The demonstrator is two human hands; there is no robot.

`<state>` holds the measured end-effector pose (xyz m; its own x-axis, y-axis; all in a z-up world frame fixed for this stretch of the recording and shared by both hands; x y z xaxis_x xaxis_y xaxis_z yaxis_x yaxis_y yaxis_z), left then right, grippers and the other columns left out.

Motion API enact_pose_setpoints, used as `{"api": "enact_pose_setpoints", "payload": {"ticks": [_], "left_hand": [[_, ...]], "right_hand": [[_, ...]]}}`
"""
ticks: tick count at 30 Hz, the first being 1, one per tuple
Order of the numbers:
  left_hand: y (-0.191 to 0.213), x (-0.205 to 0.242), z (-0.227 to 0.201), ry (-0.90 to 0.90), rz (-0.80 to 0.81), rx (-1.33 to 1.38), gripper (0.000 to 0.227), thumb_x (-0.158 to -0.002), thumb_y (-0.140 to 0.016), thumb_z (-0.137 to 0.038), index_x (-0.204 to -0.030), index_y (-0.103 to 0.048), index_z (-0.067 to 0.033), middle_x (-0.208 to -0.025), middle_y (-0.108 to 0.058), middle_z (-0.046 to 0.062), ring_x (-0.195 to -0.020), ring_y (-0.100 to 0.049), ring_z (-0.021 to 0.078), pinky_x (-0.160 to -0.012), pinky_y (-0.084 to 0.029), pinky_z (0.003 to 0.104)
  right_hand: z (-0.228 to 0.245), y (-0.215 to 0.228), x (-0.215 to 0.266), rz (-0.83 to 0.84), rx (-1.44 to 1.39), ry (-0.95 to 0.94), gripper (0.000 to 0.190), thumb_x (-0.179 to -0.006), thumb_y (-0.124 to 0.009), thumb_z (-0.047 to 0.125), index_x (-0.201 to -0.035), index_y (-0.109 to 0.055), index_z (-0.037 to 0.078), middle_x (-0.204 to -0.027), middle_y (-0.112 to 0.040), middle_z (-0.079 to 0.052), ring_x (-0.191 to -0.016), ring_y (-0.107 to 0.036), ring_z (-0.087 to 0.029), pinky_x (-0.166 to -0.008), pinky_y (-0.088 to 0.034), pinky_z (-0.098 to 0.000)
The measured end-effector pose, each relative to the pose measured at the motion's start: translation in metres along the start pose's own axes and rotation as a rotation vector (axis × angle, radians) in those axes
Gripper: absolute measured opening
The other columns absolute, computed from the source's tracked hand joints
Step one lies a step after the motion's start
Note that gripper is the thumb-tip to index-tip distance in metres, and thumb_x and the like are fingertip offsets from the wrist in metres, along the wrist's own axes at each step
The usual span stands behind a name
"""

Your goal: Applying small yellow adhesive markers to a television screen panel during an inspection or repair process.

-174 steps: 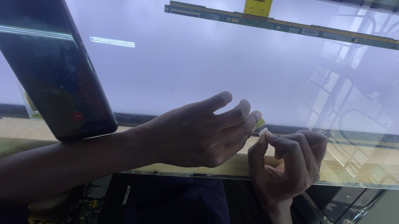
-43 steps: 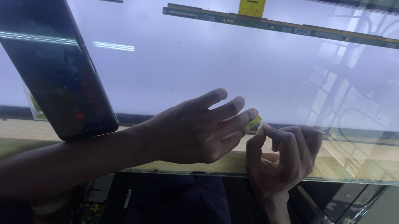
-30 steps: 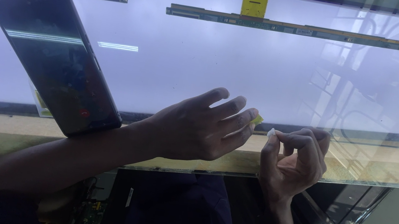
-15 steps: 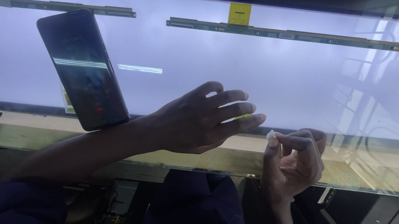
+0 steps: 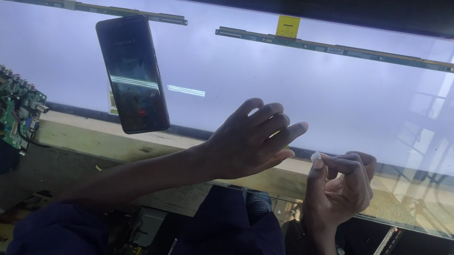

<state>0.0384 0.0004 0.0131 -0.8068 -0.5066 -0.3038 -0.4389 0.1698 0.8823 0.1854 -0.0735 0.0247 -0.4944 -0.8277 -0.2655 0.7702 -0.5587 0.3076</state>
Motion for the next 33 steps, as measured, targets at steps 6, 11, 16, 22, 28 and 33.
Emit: {"api": "enact_pose_setpoints", "payload": {"ticks": [6,11,16,22,28,33], "left_hand": [[0.011,0.026,-0.001,0.062,-0.076,0.145,0.018,-0.086,-0.065,-0.013,-0.103,-0.064,-0.0085,-0.092,-0.058,0.007,-0.106,-0.06,0.0272,-0.082,-0.051,0.043],[0.023,0.041,-0.016,0.02,-0.166,0.121,0.01,-0.085,-0.067,-0.005,-0.094,-0.071,-0.006,-0.097,-0.068,0.012,-0.111,-0.063,0.0303,-0.087,-0.053,0.043],[0.014,0.043,-0.04,0.107,-0.177,0.184,0.02,-0.087,-0.064,-0.006,-0.107,-0.069,-0.0053,-0.11,-0.068,0.015,-0.117,-0.061,0.0339,-0.092,-0.051,0.047],[0.014,0.024,-0.059,0.175,-0.239,0.215,0.029,-0.079,-0.07,-0.003,-0.107,-0.068,-0.0042,-0.111,-0.066,0.016,-0.116,-0.061,0.0347,-0.093,-0.048,0.048],[0.01,0.017,-0.034,0.311,-0.303,0.134,0.019,-0.083,-0.067,-0.009,-0.102,-0.066,-0.0084,-0.094,-0.061,0.007,-0.096,-0.06,0.0272,-0.077,-0.047,0.042],[0.009,0.003,-0.015,0.393,-0.198,0.034,0.029,-0.085,-0.07,-0.024,-0.109,-0.06,-0.0094,-0.094,-0.052,0.007,-0.092,-0.054,0.0255,-0.076,-0.045,0.043]], "right_hand": [[0.0,0.001,0.0,0.002,-0.009,-0.019,0.008,-0.083,-0.068,0.006,-0.079,-0.067,0.0,-0.061,-0.053,-0.007,-0.073,-0.041,-0.014,-0.065,-0.039,-0.0276],[-0.002,0.002,0.003,-0.001,0.017,-0.013,0.013,-0.084,-0.07,0.01,-0.078,-0.066,-0.001,-0.058,-0.052,-0.008,-0.071,-0.04,-0.015,-0.067,-0.04,-0.0284],[-0.003,0.002,0.004,-0.005,0.017,-0.027,0.012,-0.083,-0.07,0.009,-0.08,-0.068,-0.002,-0.06,-0.053,-0.008,-0.073,-0.042,-0.015,-0.068,-0.041,-0.028],[-0.009,0.005,0.009,-0.03,0.007,-0.064,0.012,-0.082,-0.07,0.011,-0.079,-0.067,0.0,-0.064,-0.057,-0.009,-0.075,-0.04,-0.012,-0.066,-0.041,-0.0252],[-0.014,0.007,0.01,-0.067,-0.03,-0.058,0.014,-0.084,-0.068,0.015,-0.08,-0.065,0.001,-0.062,-0.053,-0.008,-0.075,-0.039,-0.013,-0.06,-0.037,-0.0233],[-0.012,0.007,0.01,-0.06,-0.021,-0.075,0.014,-0.083,-0.067,0.016,-0.079,-0.064,0.003,-0.063,-0.052,-0.007,-0.078,-0.038,-0.014,-0.061,-0.036,-0.0238]]}}
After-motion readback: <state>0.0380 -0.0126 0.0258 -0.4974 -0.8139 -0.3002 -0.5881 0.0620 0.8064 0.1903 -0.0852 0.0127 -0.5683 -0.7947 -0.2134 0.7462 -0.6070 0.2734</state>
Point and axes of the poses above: each hand's wrist, its own x-axis away from the middle knuckle, its own y-axis out of the back of the hand, z = x × y, the point moved 4 cm from there along -x, towards the middle knuckle
